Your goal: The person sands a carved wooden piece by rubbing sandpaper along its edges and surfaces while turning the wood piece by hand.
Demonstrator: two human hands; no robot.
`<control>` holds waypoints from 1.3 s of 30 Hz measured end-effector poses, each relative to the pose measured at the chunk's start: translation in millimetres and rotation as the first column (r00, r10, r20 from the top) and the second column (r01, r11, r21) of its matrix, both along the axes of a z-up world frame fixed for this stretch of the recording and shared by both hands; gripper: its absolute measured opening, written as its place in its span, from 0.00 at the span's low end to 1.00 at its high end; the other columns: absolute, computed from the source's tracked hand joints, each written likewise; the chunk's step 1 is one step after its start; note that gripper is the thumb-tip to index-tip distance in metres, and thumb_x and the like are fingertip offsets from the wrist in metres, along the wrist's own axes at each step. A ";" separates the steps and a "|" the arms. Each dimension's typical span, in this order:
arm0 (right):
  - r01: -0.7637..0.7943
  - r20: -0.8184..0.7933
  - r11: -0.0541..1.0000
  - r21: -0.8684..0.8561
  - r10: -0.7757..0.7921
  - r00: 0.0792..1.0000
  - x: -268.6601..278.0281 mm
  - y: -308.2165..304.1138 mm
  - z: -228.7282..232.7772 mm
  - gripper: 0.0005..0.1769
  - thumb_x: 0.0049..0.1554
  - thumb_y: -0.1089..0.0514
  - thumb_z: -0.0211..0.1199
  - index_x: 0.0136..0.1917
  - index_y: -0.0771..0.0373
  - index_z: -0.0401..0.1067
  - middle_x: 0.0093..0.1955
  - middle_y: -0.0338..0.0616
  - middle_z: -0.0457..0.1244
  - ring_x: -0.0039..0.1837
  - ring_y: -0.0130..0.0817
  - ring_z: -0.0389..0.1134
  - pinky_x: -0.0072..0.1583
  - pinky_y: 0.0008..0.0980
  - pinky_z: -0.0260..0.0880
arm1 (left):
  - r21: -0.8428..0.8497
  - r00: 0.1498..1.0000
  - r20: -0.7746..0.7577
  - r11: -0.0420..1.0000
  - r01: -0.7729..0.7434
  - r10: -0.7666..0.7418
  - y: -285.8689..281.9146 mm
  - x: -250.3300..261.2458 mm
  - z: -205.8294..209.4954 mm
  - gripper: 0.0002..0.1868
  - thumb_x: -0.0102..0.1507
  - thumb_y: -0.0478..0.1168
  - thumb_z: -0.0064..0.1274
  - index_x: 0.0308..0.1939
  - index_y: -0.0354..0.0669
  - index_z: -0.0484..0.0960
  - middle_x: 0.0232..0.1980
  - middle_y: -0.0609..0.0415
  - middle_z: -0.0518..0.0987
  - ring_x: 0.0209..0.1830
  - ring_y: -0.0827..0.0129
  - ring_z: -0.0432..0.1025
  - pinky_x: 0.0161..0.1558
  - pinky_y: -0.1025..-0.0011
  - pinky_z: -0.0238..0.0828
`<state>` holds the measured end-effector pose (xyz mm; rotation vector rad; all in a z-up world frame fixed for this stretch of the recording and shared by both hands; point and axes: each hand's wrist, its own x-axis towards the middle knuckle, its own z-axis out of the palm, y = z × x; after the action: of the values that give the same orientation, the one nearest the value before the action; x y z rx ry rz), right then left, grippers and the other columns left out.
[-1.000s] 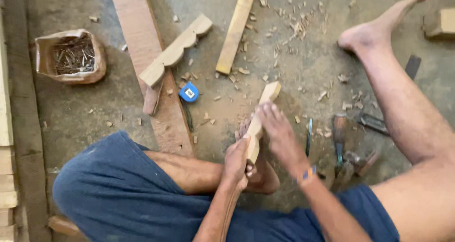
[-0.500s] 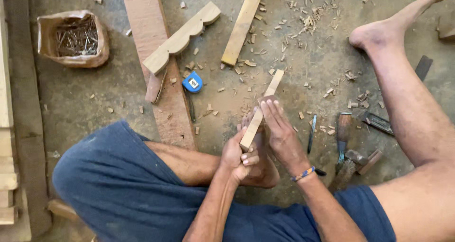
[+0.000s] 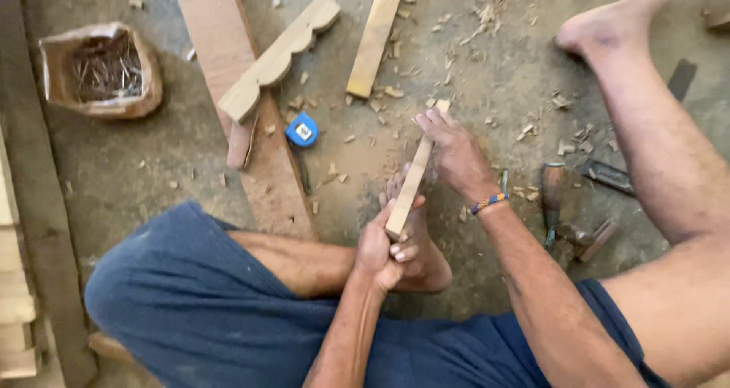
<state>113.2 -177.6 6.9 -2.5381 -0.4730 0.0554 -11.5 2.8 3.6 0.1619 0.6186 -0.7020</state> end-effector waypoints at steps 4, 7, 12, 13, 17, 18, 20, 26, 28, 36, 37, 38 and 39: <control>0.162 -0.091 0.948 0.274 -0.143 0.986 -9.5 -25.6 33.9 0.32 0.56 0.76 0.49 0.73 0.68 0.67 0.72 0.60 0.64 0.73 0.51 0.65 0.73 0.42 0.62 | 0.311 0.987 -0.142 0.943 0.117 -0.076 8.4 13.8 28.3 0.27 0.67 0.58 0.46 0.56 0.40 0.79 0.27 0.59 0.73 0.16 0.77 0.62 0.17 0.77 0.60; 0.648 -0.636 0.396 0.651 -0.182 0.750 -29.2 -47.6 39.1 0.25 0.60 0.67 0.58 0.71 0.70 0.66 0.66 0.56 0.65 0.63 0.41 0.71 0.62 0.40 0.77 | 0.505 0.978 0.008 0.845 0.175 -0.207 13.0 9.9 40.4 0.25 0.59 0.52 0.59 0.55 0.44 0.77 0.29 0.61 0.73 0.19 0.77 0.65 0.19 0.76 0.61; 0.814 -0.778 0.158 0.559 -0.239 0.581 -60.0 -75.5 12.7 0.14 0.63 0.57 0.66 0.59 0.68 0.73 0.47 0.48 0.68 0.42 0.32 0.72 0.43 0.32 0.75 | 0.713 0.930 0.172 0.693 0.111 -0.326 18.9 12.5 52.9 0.22 0.54 0.41 0.63 0.52 0.41 0.83 0.27 0.61 0.72 0.19 0.78 0.65 0.19 0.76 0.61; 0.810 -0.773 0.160 0.565 -0.239 0.587 -61.2 -75.1 7.4 0.14 0.63 0.57 0.66 0.59 0.68 0.73 0.47 0.48 0.68 0.42 0.32 0.72 0.43 0.32 0.75 | 0.851 0.893 0.102 0.503 0.150 -0.439 24.5 14.3 58.3 0.21 0.53 0.42 0.63 0.49 0.41 0.86 0.28 0.58 0.77 0.21 0.75 0.69 0.22 0.73 0.66; 0.814 -0.795 0.195 0.547 -0.183 0.578 -64.8 -57.6 6.7 0.16 0.63 0.53 0.67 0.58 0.65 0.73 0.44 0.42 0.67 0.36 0.28 0.67 0.38 0.30 0.70 | 0.989 0.830 0.113 -0.023 -0.149 -0.547 39.1 24.7 77.5 0.28 0.49 0.46 0.66 0.53 0.44 0.85 0.37 0.46 0.86 0.36 0.62 0.82 0.38 0.65 0.77; 0.801 -0.791 0.214 0.559 -0.153 0.593 -63.3 -53.7 11.3 0.17 0.62 0.53 0.66 0.60 0.64 0.72 0.45 0.41 0.68 0.38 0.28 0.69 0.41 0.31 0.73 | 0.989 0.830 0.109 -0.026 -0.147 -0.547 39.6 26.9 80.5 0.28 0.49 0.46 0.66 0.53 0.44 0.85 0.37 0.46 0.86 0.36 0.62 0.82 0.38 0.65 0.77; 0.770 -0.768 0.228 0.596 -0.118 0.630 -58.4 -51.5 22.1 0.19 0.59 0.55 0.67 0.61 0.63 0.70 0.46 0.41 0.69 0.40 0.29 0.71 0.44 0.32 0.75 | 0.927 0.821 0.115 -0.237 -0.291 -0.559 40.6 29.8 85.7 0.22 0.50 0.49 0.66 0.44 0.41 0.88 0.41 0.41 0.86 0.41 0.52 0.81 0.46 0.59 0.75; 0.757 -0.738 0.137 0.639 -0.168 0.654 -53.0 -69.7 40.9 0.18 0.62 0.56 0.66 0.61 0.66 0.67 0.46 0.43 0.68 0.42 0.31 0.73 0.45 0.34 0.78 | 0.953 0.901 -0.019 -0.279 -0.115 -0.434 61.0 44.9 91.7 0.20 0.58 0.50 0.57 0.50 0.47 0.87 0.38 0.43 0.85 0.39 0.54 0.82 0.44 0.60 0.76; 0.768 -0.743 0.135 0.626 -0.195 0.640 -52.3 -64.8 44.1 0.17 0.63 0.55 0.65 0.60 0.66 0.67 0.44 0.43 0.67 0.40 0.31 0.72 0.40 0.34 0.76 | 0.933 0.893 -0.003 -0.323 -0.159 -0.450 63.0 56.5 88.4 0.18 0.58 0.52 0.58 0.45 0.47 0.88 0.37 0.44 0.85 0.38 0.54 0.82 0.43 0.60 0.76; 0.531 -0.377 0.661 0.530 -0.377 0.846 -52.9 50.7 35.4 0.22 0.59 0.55 0.66 0.64 0.62 0.68 0.51 0.49 0.71 0.45 0.39 0.76 0.38 0.33 0.77 | 0.879 0.913 -0.124 -0.470 -0.081 -0.389 70.9 82.1 78.8 0.18 0.58 0.56 0.57 0.36 0.49 0.92 0.31 0.43 0.84 0.34 0.51 0.80 0.42 0.59 0.73; 0.534 -0.384 0.658 0.531 -0.375 0.844 -52.1 59.0 34.4 0.22 0.59 0.55 0.66 0.64 0.62 0.68 0.51 0.49 0.71 0.45 0.39 0.76 0.38 0.33 0.77 | 0.896 0.911 -0.140 -0.442 -0.051 -0.389 71.4 80.7 77.0 0.19 0.59 0.56 0.57 0.35 0.47 0.91 0.31 0.43 0.84 0.33 0.52 0.81 0.41 0.59 0.74; 0.473 -0.225 0.748 0.466 -0.417 0.881 -51.3 66.7 33.4 0.20 0.60 0.55 0.67 0.63 0.62 0.70 0.50 0.52 0.71 0.47 0.45 0.76 0.43 0.38 0.76 | 0.910 0.908 -0.155 -0.413 -0.021 -0.389 72.3 79.1 75.3 0.20 0.60 0.56 0.56 0.34 0.44 0.90 0.30 0.42 0.83 0.32 0.52 0.81 0.40 0.60 0.75; 0.417 -0.058 0.827 0.376 -0.428 0.902 -51.2 72.7 33.2 0.18 0.62 0.56 0.68 0.62 0.63 0.71 0.50 0.55 0.71 0.50 0.51 0.76 0.48 0.42 0.75 | 0.910 0.908 -0.162 -0.414 -0.015 -0.388 71.5 75.4 73.6 0.20 0.60 0.56 0.56 0.34 0.44 0.90 0.30 0.42 0.83 0.32 0.52 0.81 0.40 0.60 0.75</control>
<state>62.0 -104.9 40.1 -2.1988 0.0806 -0.2203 64.0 74.3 77.2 2.2102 0.7967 -0.2070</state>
